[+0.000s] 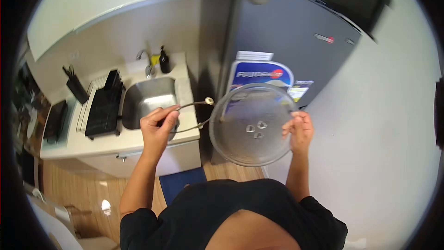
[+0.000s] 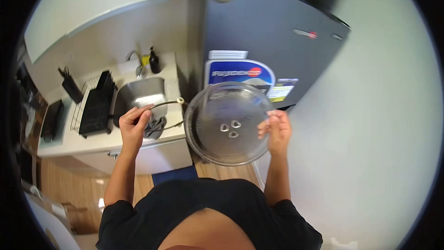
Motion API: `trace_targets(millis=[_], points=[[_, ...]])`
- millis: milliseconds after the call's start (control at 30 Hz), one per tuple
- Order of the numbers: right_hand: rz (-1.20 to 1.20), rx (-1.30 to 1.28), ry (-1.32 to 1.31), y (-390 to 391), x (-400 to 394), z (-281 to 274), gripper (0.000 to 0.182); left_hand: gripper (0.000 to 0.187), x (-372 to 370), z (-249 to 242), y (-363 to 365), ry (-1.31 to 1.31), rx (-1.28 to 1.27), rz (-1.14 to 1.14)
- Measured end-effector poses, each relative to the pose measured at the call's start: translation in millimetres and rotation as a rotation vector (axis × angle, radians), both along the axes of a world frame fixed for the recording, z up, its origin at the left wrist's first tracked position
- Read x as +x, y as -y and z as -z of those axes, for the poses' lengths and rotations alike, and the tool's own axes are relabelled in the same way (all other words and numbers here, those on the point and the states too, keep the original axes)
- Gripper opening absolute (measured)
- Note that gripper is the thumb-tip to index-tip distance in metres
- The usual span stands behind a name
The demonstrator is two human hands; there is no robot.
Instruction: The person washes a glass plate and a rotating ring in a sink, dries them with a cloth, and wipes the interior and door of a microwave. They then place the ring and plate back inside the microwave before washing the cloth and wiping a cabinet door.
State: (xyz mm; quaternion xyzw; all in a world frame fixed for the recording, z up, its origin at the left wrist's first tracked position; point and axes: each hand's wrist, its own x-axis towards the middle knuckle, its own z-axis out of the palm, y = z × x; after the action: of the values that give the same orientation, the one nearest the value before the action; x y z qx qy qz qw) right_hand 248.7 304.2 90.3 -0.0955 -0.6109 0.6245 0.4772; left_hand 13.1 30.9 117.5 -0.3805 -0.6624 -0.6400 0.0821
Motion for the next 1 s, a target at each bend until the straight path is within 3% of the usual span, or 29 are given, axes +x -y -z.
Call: trace_targets(millis=[100, 233, 300, 367, 433, 533, 700, 833, 933, 1000], points=[[0.243, 0.028, -0.179, -51, 80, -2, 0.020, 0.024, 51, -53, -47, -0.427, 0.027, 0.071], [0.451, -0.073, -0.355, -64, 145, -29, 0.020, 0.035, 102, -116, -122, -1.110, 0.181, 0.124], [0.592, -0.213, -0.442, -73, 157, -32, 0.023, 0.036, 120, -146, -169, -1.310, 0.351, 0.131], [0.616, -0.206, -0.475, -85, 163, -31, 0.028, 0.035, 133, -178, -210, -1.443, 0.368, 0.032], [0.616, -0.251, -0.486, -93, 168, -31, 0.029, 0.026, 130, -213, -265, -1.491, 0.484, 0.006], [0.618, -0.252, -0.476, -105, 171, -27, 0.029, 0.015, 120, -275, -328, -1.408, 0.416, -0.201], [0.576, -0.237, -0.459, -133, 174, -26, 0.029, 0.012, 96, -348, -379, -1.194, 0.092, -0.542], [0.506, -0.273, -0.455, -173, 176, -24, 0.030, 0.015, 33, -379, -410, -1.272, 0.012, -0.602], [0.431, -0.318, -0.452, -218, 167, -26, 0.030, 0.015, 4, -389, -420, -1.319, -0.230, -0.658], [0.379, -0.333, -0.439, -238, 161, -39, 0.031, 0.016, -17, -392, -423, -1.381, -0.485, -0.561]])
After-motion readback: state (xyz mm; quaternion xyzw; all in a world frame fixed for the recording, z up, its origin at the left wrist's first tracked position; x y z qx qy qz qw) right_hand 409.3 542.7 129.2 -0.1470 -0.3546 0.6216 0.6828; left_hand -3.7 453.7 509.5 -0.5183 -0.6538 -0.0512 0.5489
